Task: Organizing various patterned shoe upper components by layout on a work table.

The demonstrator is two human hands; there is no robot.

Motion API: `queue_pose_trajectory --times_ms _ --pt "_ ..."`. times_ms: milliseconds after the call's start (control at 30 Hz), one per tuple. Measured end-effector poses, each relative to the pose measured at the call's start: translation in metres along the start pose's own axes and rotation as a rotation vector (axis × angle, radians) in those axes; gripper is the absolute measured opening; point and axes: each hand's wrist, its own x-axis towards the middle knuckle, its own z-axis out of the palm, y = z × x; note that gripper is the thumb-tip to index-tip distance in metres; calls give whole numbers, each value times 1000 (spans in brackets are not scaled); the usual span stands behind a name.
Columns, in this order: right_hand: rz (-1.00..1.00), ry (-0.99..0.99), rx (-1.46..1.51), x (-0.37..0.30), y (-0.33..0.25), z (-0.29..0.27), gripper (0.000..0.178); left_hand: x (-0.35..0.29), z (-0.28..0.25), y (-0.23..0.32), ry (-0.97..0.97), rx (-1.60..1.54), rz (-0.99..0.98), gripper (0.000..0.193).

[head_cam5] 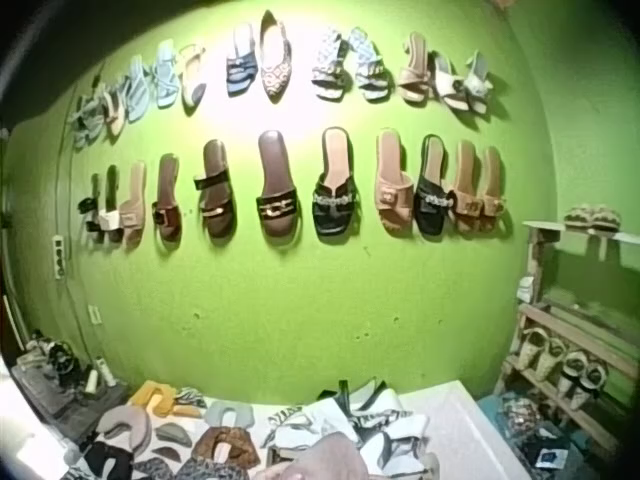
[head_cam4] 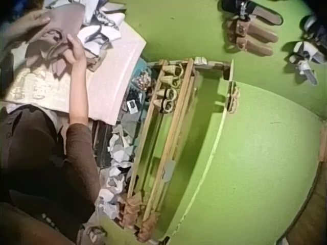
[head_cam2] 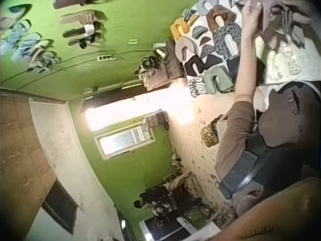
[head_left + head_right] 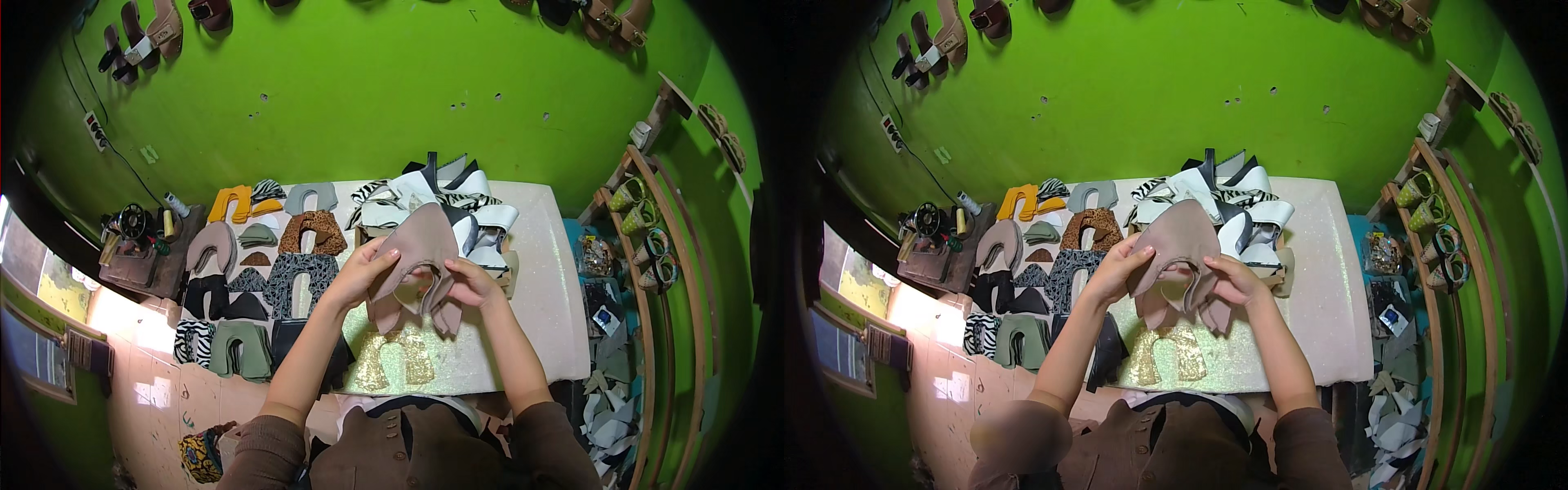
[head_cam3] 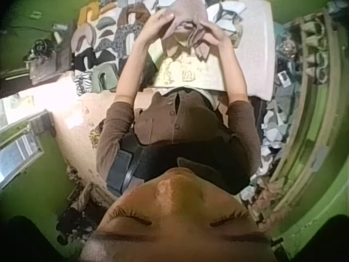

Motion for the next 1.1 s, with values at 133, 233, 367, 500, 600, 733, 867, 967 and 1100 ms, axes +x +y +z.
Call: queue_pose_trajectory --times_ms 133,233,367,500,600,733,867,967,1100 --pt "-48 -43 64 -5 -2 6 35 -5 8 8 -6 -197 -24 38" --pt "-186 68 -98 0 -7 6 35 -8 7 3 -48 -363 -14 45" --pt "-392 218 -360 13 -16 20 40 -8 4 -5 -90 -545 -49 48" --pt "-455 221 -508 17 -22 28 46 -3 -7 -10 -96 -602 -211 44" --pt "-398 190 -525 18 -23 35 47 -4 -24 -18 -10 -358 -199 42" --pt "-239 302 -542 15 -22 13 41 -6 -16 -20 35 -376 -235 39" --pt "-160 339 -423 14 -18 6 45 -13 -13 -26 49 -326 -274 38" --pt "-200 313 -248 16 -8 17 49 -16 -22 -35 94 -352 -238 34" --pt "-169 159 -155 16 11 34 61 -23 -36 -42 175 -408 -202 29"
